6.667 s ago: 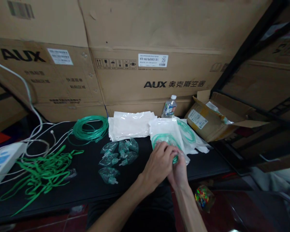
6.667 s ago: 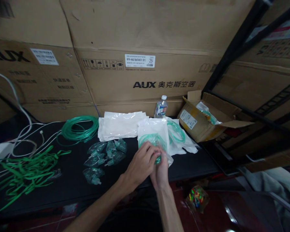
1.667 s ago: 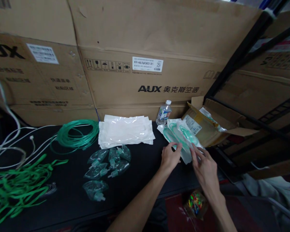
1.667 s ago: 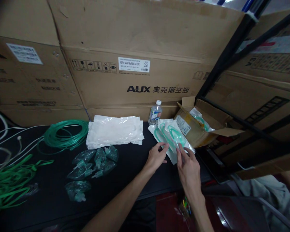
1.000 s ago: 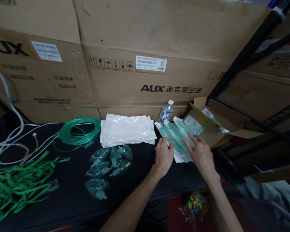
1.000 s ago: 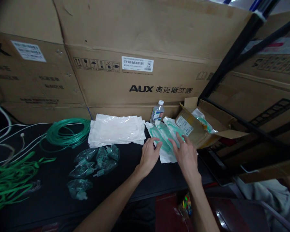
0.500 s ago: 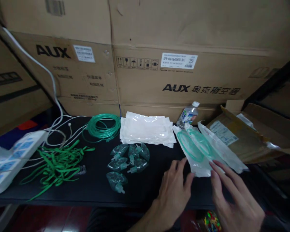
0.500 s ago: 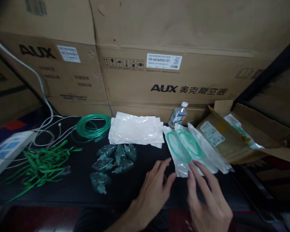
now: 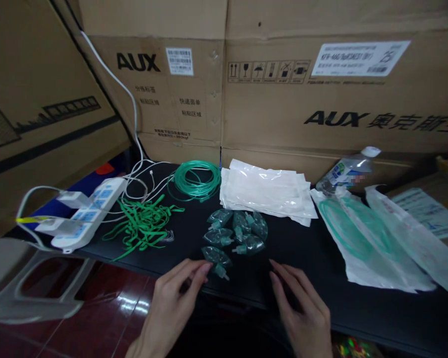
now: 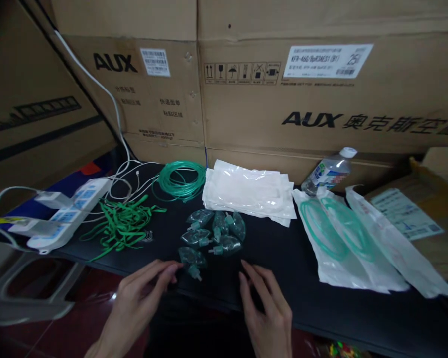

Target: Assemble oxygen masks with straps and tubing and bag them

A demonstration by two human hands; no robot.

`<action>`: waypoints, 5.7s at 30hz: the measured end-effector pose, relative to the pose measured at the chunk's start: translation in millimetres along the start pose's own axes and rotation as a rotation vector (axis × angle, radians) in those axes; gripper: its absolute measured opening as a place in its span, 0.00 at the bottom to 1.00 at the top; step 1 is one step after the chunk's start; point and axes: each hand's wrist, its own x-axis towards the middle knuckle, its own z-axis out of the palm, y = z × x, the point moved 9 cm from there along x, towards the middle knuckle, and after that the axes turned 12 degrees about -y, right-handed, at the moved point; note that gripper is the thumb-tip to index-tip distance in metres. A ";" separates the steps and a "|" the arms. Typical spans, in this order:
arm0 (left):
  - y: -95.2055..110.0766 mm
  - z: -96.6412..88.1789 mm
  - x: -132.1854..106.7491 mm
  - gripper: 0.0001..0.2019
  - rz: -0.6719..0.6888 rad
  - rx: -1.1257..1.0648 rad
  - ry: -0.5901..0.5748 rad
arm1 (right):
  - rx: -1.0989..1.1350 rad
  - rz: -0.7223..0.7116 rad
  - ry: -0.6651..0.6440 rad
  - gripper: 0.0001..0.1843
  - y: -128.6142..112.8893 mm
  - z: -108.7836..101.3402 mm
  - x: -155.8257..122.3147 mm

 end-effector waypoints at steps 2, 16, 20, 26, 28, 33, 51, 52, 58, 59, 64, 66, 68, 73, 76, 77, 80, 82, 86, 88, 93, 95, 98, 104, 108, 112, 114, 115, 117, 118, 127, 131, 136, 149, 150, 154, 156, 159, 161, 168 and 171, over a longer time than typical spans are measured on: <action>-9.7 8.1 -6.5 0.08 -0.013 0.013 -0.024 | -0.132 -0.027 -0.053 0.18 -9.2 11.5 13.9; -18.1 27.3 -12.4 0.06 0.044 0.028 -0.047 | -0.481 -0.264 -0.251 0.16 -28.7 60.3 34.9; -32.9 -17.6 -16.1 0.07 0.085 0.229 0.115 | -0.478 -0.285 -0.252 0.14 -34.8 67.4 38.2; -45.5 -63.2 1.9 0.11 0.116 0.634 0.180 | -0.439 -0.265 -0.255 0.21 -33.8 67.5 35.3; -49.0 -65.3 13.9 0.15 0.112 0.705 0.099 | -0.413 -0.258 -0.251 0.22 -33.3 64.4 32.8; -61.8 -64.2 37.9 0.18 0.124 0.936 -0.127 | -0.359 -0.256 -0.237 0.21 -30.0 57.3 24.3; -67.0 -70.7 68.1 0.11 0.285 1.029 -0.356 | 0.663 0.531 0.197 0.32 58.0 17.2 -13.5; -67.2 -70.7 68.6 0.11 0.284 1.036 -0.356 | 0.698 0.568 0.198 0.33 60.6 17.8 -14.4; -60.7 -68.1 69.2 0.13 0.284 1.049 -0.360 | 0.459 0.582 0.181 0.33 65.2 -0.2 -14.5; -59.5 -68.2 69.5 0.13 0.280 1.048 -0.357 | 0.354 0.552 0.157 0.31 63.0 -5.2 -12.8; -62.6 -70.5 71.6 0.14 0.278 1.031 -0.368 | -0.053 0.334 0.013 0.17 45.8 -25.5 -3.2; -67.6 -73.2 73.5 0.15 0.300 1.029 -0.374 | -0.072 0.236 -0.052 0.14 41.7 -30.7 0.6; -72.8 -76.0 76.2 0.15 0.336 1.027 -0.369 | -0.082 0.136 -0.114 0.14 40.3 -35.7 5.4; -75.2 -80.0 81.2 0.17 0.384 0.973 -0.321 | -0.338 -0.083 -0.319 0.33 44.9 -36.1 26.5; -63.9 -81.6 80.9 0.19 0.339 0.872 -0.302 | -0.480 -0.255 -0.557 0.43 39.2 -17.5 37.3; -58.0 -83.2 80.7 0.20 0.311 0.817 -0.291 | -0.516 -0.299 -0.610 0.45 35.8 -13.0 39.9; -37.7 -90.2 79.4 0.21 0.215 0.613 -0.230 | -0.604 -0.380 -0.689 0.43 26.4 -5.3 44.8; -26.0 -93.5 77.2 0.19 0.153 0.496 -0.177 | -0.619 -0.417 -0.707 0.36 22.2 -2.6 44.4; -11.9 -87.4 69.8 0.17 0.076 0.245 -0.090 | -0.445 -0.385 -0.619 0.20 16.3 -8.2 44.1; -4.3 -75.3 65.7 0.15 0.075 0.102 -0.074 | -0.252 -0.301 -0.557 0.17 13.1 -13.6 45.2; 25.8 -26.6 59.7 0.10 0.072 -0.202 -0.110 | 0.237 0.054 -0.526 0.14 8.2 -7.5 43.8; 35.5 -3.9 58.7 0.09 0.042 -0.310 -0.146 | 0.369 0.166 -0.520 0.12 3.6 -1.9 42.2; 44.0 26.8 56.9 0.10 0.003 -0.428 -0.216 | 0.518 0.301 -0.547 0.09 -3.6 6.6 38.9; 46.1 50.2 54.7 0.14 -0.057 -0.534 -0.260 | 0.672 0.403 -0.551 0.08 -11.8 5.0 32.8; 49.6 48.9 57.0 0.11 -0.040 -0.542 -0.253 | 0.646 0.395 -0.519 0.07 -10.5 -1.9 32.9; 48.9 49.2 58.7 0.11 -0.052 -0.497 -0.254 | 0.688 0.408 -0.554 0.06 -9.9 -1.4 34.1; 49.3 51.7 59.1 0.11 -0.064 -0.466 -0.282 | 0.726 0.425 -0.604 0.07 -11.1 0.8 33.3; 50.0 53.5 59.3 0.11 -0.068 -0.450 -0.305 | 0.749 0.431 -0.626 0.09 -12.2 1.3 32.9; 53.0 56.5 59.6 0.11 -0.065 -0.416 -0.358 | 0.782 0.443 -0.651 0.11 -13.9 0.7 32.0; 54.9 57.2 59.7 0.11 -0.058 -0.396 -0.381 | 0.790 0.454 -0.654 0.10 -14.2 -0.1 31.6; 69.1 49.1 55.6 0.10 0.101 -0.255 -0.403 | 0.846 0.548 -0.628 0.08 -13.1 1.8 27.7; 66.6 49.6 52.9 0.11 0.093 -0.250 -0.405 | 0.888 0.546 -0.609 0.07 -15.9 3.6 25.9; 61.4 54.1 50.3 0.11 0.044 -0.362 -0.438 | 1.035 0.629 -0.643 0.08 -20.2 11.7 16.6; 49.0 63.5 47.1 0.07 -0.238 -0.365 -0.637 | 1.106 0.701 -0.690 0.08 -21.7 16.7 1.7; 48.4 64.3 46.6 0.07 -0.249 -0.361 -0.655 | 1.131 0.697 -0.707 0.10 -23.7 16.5 0.7; 51.6 67.2 46.2 0.06 -0.251 -0.390 -0.703 | 1.198 0.696 -0.746 0.11 -29.2 14.9 -2.8; 54.3 69.8 45.6 0.07 -0.239 -0.419 -0.722 | 1.190 0.712 -0.732 0.09 -28.5 13.3 -3.7; 55.5 74.2 42.7 0.08 -0.239 -0.454 -0.754 | 1.199 0.739 -0.713 0.07 -27.5 12.7 -5.4; 55.1 76.2 39.9 0.07 -0.250 -0.477 -0.784 | 1.266 0.758 -0.699 0.08 -28.0 14.2 -7.2; 57.6 79.4 36.0 0.09 -0.287 -0.530 -0.876 | 1.532 0.778 -0.643 0.12 -32.1 19.9 -12.4; 61.6 79.3 39.3 0.10 -0.254 -0.462 -0.863 | 1.491 0.802 -0.640 0.11 -30.9 20.7 -14.0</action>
